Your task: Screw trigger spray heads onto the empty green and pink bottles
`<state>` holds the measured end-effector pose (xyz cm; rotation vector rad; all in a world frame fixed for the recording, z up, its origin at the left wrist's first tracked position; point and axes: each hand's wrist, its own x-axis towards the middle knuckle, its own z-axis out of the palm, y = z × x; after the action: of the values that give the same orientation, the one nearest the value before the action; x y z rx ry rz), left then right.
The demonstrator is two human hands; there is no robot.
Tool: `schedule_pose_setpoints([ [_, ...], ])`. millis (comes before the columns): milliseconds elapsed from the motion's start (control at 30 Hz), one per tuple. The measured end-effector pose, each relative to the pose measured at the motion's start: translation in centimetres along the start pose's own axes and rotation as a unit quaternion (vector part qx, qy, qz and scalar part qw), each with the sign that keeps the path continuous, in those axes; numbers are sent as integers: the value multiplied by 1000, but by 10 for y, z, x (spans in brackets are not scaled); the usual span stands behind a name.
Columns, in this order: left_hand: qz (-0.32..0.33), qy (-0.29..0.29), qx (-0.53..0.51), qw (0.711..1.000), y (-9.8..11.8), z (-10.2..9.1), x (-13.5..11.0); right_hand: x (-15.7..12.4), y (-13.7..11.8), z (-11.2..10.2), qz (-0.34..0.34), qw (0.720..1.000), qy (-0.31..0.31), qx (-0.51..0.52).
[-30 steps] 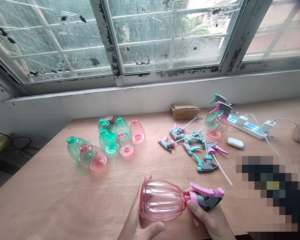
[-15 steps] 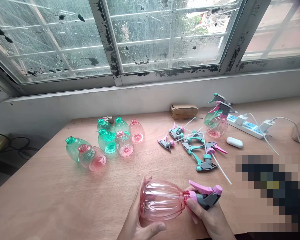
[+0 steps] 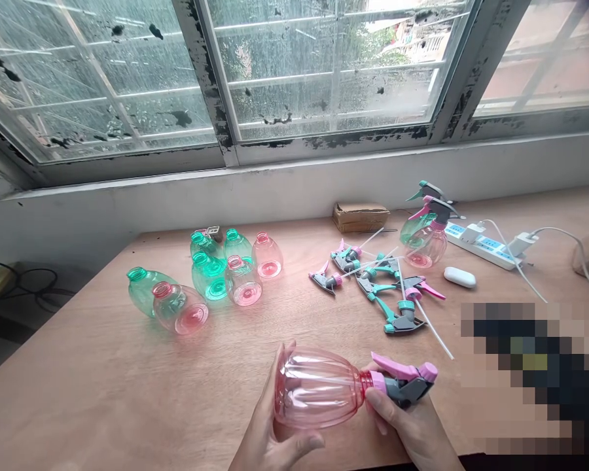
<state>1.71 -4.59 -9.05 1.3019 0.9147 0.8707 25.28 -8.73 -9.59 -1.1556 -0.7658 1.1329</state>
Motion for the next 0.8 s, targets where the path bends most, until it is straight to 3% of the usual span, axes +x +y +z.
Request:
schedule_pose_setpoints([
  [167, 12, 15, 10, 1000, 4, 8, 0, 1, -1, 0, 5, 1000, -8, -4],
  [400, 20, -14, -21, 999, 2, 2, -1, -1, -3, 0, 12, 1000, -7, 5],
  [633, 3, 14, 5, 1000, 9, 12, -1, -1, -1, 1, 11, 1000, -4, 27],
  [800, 6, -9, -7, 1000, 8, 5, -3, -2, -4, 2, 17, 1000, -2, 24],
])
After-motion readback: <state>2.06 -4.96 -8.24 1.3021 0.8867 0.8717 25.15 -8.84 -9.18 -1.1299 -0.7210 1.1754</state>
